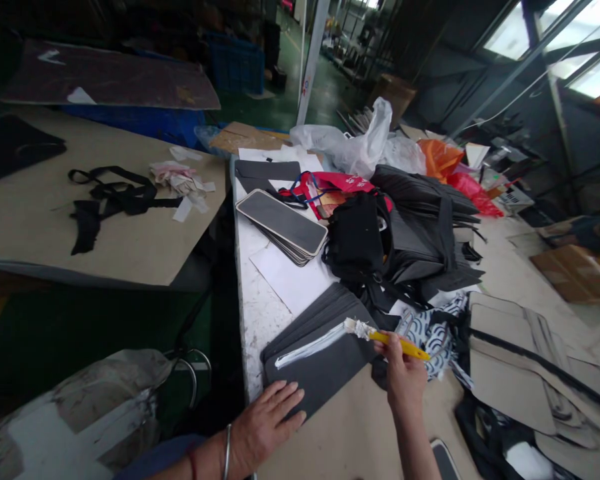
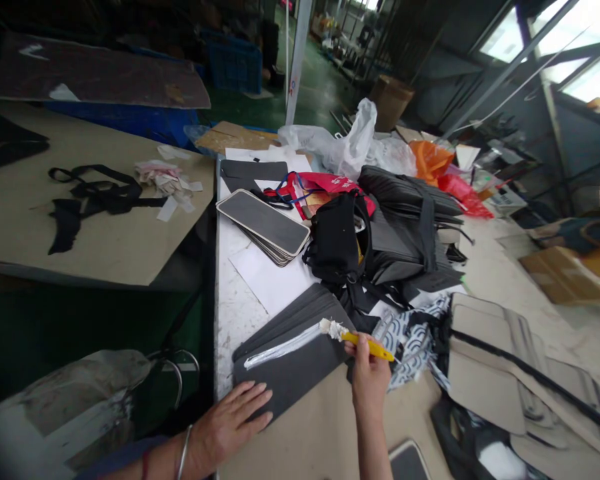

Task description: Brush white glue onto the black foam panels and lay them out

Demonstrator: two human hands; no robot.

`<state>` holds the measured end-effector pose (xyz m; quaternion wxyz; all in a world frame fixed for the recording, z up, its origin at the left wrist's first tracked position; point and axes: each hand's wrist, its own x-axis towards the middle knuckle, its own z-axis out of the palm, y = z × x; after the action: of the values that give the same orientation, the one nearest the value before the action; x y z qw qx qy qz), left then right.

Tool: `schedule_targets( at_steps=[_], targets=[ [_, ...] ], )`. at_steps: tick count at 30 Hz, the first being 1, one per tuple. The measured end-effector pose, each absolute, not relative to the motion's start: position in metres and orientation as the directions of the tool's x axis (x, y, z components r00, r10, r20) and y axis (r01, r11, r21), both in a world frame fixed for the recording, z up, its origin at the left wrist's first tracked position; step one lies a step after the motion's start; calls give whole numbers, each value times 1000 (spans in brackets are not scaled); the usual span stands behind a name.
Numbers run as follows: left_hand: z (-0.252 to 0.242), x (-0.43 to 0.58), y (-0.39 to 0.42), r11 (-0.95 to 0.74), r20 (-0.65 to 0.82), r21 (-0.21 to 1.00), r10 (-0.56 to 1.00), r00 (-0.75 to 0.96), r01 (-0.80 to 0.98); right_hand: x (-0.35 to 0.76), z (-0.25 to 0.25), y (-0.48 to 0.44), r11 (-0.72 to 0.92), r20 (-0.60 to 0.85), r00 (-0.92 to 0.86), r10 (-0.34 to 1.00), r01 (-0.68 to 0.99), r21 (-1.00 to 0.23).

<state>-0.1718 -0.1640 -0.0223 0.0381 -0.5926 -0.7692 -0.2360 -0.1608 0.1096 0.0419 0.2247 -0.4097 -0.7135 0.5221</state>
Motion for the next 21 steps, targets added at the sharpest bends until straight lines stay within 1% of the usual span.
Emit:
schedule_targets(
  at_steps=[3,8,11,14,16,17,19,21],
  targets=[
    [-25,-171,-163,191,364,289,885,-292,938,-169,40,124,188,-56,-543,838,384,-904],
    [-33,-166,-160,222,456,284,824,-335,933,-179,36,145,297,53,-472,880,461,-836],
    [-34,-165,-160,223,448,271,832,-328,936,-182,40,152,330,97,-461,882,458,-825],
    [-33,-166,-161,223,481,255,815,-323,941,-182,47,146,386,143,-503,852,421,-821],
    [-32,-167,-161,226,499,248,803,-324,942,-181,49,133,493,204,-587,784,389,-778],
    [-32,-166,-161,225,500,244,804,-322,943,-180,49,124,565,244,-643,726,355,-745],
    [-34,-165,-161,225,500,239,806,-318,945,-175,48,98,696,325,-757,567,229,-681],
    [-38,-163,-159,226,509,229,801,-315,947,-164,49,65,749,366,-840,400,70,-659]
  ],
)
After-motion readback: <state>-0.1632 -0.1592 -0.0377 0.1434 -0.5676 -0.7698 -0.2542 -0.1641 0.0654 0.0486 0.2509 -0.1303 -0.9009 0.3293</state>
